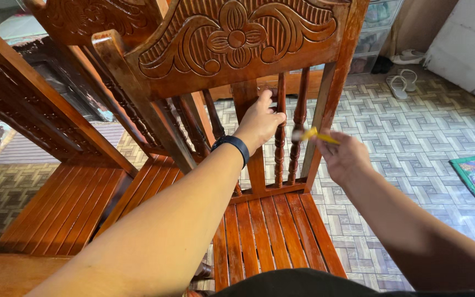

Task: The person cleans a wooden chair using a feather duster and a small brush. They dust the chair's backrest and spindles, then use the brush to clean the carved details and the chair's seat and back.

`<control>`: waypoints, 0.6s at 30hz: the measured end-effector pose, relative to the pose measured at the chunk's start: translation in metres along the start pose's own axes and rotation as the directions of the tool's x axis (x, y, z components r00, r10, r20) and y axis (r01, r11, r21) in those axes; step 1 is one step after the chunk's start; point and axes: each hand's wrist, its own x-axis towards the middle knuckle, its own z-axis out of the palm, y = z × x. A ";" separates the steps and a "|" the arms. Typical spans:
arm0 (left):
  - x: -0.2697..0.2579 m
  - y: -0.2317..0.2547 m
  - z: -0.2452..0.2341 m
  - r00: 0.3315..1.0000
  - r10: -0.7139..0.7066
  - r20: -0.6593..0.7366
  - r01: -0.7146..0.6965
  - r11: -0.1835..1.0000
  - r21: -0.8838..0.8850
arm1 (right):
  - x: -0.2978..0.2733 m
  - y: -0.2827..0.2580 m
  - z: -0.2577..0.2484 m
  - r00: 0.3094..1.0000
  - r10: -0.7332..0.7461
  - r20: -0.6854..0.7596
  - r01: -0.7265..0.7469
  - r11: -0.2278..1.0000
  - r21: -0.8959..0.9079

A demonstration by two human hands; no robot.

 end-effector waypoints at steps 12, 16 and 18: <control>-0.001 0.001 0.001 1.000 -0.004 -0.018 0.004 1.000 0.003 | 0.003 0.007 -0.007 0.994 -0.045 0.097 0.056 0.992 -0.110; 0.002 -0.003 0.002 1.000 -0.001 -0.031 0.001 1.000 -0.012 | -0.013 -0.004 0.005 0.963 -0.059 0.261 0.130 0.955 -0.265; 0.003 -0.005 0.003 0.999 0.008 -0.035 -0.009 1.000 -0.028 | -0.019 -0.008 0.008 0.970 -0.054 0.237 0.165 0.862 -0.480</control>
